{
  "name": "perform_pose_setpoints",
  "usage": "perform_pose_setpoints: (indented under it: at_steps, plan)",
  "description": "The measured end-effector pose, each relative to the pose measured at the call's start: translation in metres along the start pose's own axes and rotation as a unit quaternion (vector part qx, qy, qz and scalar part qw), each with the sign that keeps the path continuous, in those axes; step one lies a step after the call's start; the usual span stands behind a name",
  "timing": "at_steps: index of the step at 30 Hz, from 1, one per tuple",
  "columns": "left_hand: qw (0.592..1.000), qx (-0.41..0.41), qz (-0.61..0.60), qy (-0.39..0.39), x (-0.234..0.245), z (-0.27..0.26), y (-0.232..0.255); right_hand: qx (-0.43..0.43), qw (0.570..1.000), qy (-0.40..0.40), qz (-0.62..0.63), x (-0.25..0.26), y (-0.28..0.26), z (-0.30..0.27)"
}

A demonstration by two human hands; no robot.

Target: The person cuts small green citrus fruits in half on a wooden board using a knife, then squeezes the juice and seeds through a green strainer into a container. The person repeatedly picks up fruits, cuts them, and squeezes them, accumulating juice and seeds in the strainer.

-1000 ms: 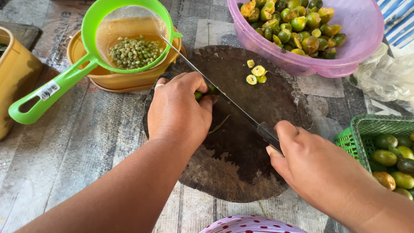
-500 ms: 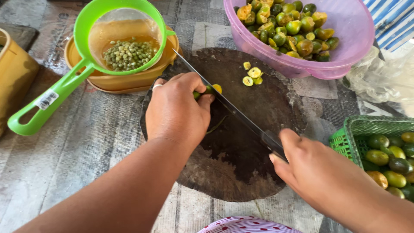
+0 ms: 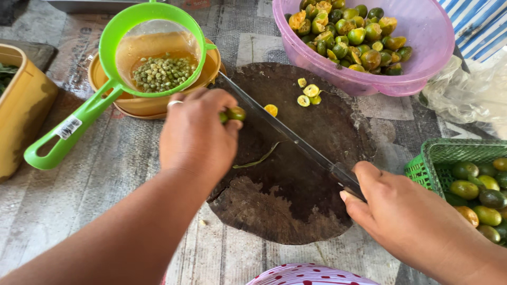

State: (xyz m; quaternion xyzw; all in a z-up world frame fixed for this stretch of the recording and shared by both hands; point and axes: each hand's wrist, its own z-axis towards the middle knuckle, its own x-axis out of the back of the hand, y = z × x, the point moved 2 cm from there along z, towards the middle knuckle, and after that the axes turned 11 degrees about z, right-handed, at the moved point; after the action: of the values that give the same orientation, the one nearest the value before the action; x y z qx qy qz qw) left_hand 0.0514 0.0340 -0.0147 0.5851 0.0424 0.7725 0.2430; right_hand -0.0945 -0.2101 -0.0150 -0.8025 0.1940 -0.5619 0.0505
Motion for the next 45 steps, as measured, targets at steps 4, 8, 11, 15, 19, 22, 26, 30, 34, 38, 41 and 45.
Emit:
perform_pose_setpoints:
  at_steps: [4, 8, 11, 15, 19, 22, 26, 30, 34, 38, 41, 45]
  plan:
    - [0.999, -0.020, 0.018, 0.037, 0.004, 0.002, -0.024, -0.003, 0.999, 0.035, 0.010, -0.004, 0.004, 0.003]
    - [0.998, -0.034, 0.001, 0.051, 0.005, 0.004, -0.034, -0.027, 0.998, 0.053, 0.004, 0.003, 0.008, 0.010]
    - [0.998, -0.003, -0.044, 0.040, 0.005, 0.005, -0.037, -0.039, 0.997, 0.060, 0.000, 0.008, 0.008, 0.013]
    - [0.995, 0.055, -0.070, 0.041, 0.012, 0.006, -0.036, -0.044, 0.997, 0.065, -0.003, 0.010, 0.008, 0.016]
    - [0.989, 0.109, -0.095, 0.038, 0.021, 0.006, -0.025, -0.050, 0.996, 0.072, -0.005, 0.009, 0.012, 0.018]
    - [0.976, 0.163, -0.139, 0.034, 0.029, 0.007, -0.013, -0.054, 0.996, 0.076, -0.003, 0.009, 0.014, 0.017]
    - [0.907, 0.276, -0.316, 0.013, 0.035, 0.014, 0.009, -0.050, 0.995, 0.086, 0.008, 0.010, 0.012, 0.016]
    - [0.747, 0.424, -0.505, -0.083, 0.033, 0.023, 0.030, -0.089, 0.993, 0.077, 0.030, 0.014, 0.008, 0.012]
    - [0.589, 0.444, -0.661, -0.138, 0.021, 0.021, 0.045, -0.073, 0.992, 0.090, 0.050, 0.018, 0.001, 0.009]
    - [0.585, 0.357, -0.701, -0.199, 0.007, 0.018, 0.048, -0.078, 0.992, 0.085, 0.054, 0.020, -0.001, 0.007]
    - [0.610, 0.304, -0.701, -0.209, -0.002, 0.021, 0.048, -0.097, 0.991, 0.073, 0.055, 0.020, 0.000, 0.007]
    - [0.636, 0.333, -0.653, -0.242, -0.011, 0.027, 0.046, -0.096, 0.991, 0.073, 0.064, 0.020, 0.002, 0.005]
